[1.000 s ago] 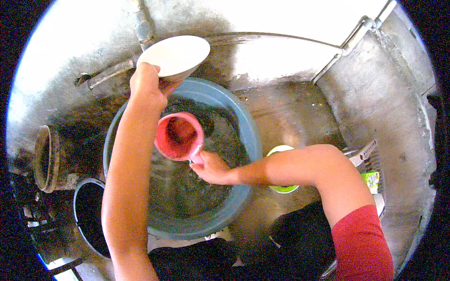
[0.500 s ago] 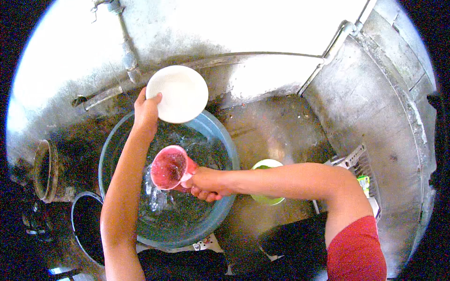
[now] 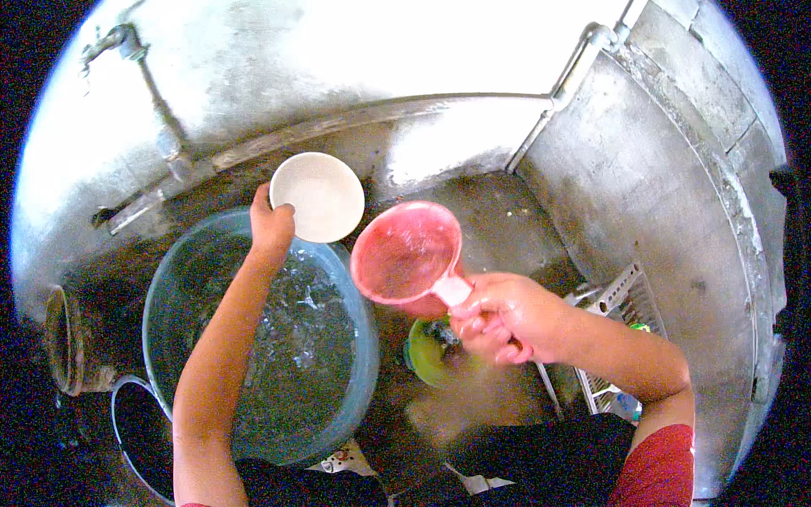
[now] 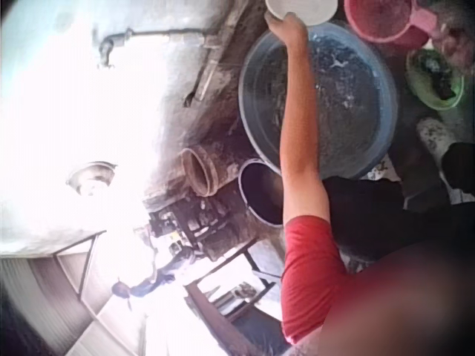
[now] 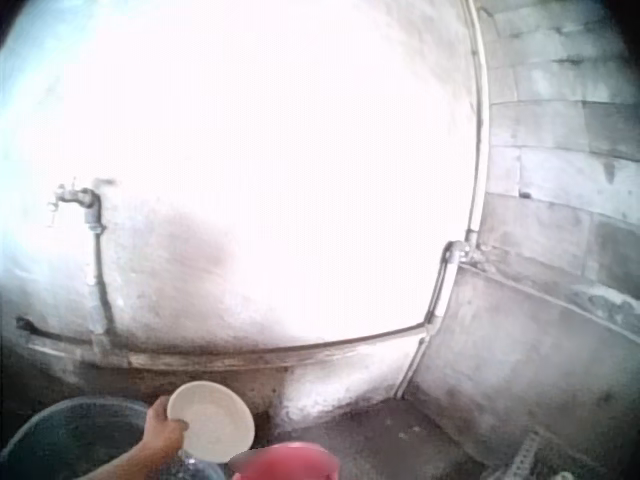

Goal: The person washes two white bowls using a purple scrubber and rinses them with water from a pink cup. The cleaned bowls are placed on a dish rack.

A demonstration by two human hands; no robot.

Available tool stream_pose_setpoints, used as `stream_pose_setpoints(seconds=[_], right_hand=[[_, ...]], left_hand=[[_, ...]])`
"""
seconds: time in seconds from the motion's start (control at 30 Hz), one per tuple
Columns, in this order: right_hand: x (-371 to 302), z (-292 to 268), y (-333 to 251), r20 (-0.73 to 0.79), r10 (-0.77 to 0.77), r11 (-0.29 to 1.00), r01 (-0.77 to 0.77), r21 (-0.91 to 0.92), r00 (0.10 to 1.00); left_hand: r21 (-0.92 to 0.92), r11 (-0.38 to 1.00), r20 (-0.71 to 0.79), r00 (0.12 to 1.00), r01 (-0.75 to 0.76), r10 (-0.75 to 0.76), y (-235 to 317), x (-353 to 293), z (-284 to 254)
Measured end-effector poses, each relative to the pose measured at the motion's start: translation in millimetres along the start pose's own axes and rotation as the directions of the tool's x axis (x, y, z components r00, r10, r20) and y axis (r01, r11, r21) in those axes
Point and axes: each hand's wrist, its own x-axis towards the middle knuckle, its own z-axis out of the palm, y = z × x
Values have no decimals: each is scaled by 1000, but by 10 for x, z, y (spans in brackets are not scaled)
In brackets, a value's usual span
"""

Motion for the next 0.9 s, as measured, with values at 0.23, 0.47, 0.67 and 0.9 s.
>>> stream_pose_setpoints(seconds=[0.23,0.47,0.67,0.9], right_hand=[[254,-435,-215,-439,-274,918,97,-385,856],[450,-669,-308,-319,-511,720,195,-666,798],[580,-757,-306,-356,-434,728,90,-680,828],[563,-786,-357,-351,-554,565,31,-824,755]], left_hand=[[95,991,115,990,-96,84,-344,-214,998],[-10,879,237,855,477,-462,-534,-702,1691],[-147,642,463,626,752,-627,-557,-691,1638],[-327,406,566,521,853,-639,-749,-659,1642]])
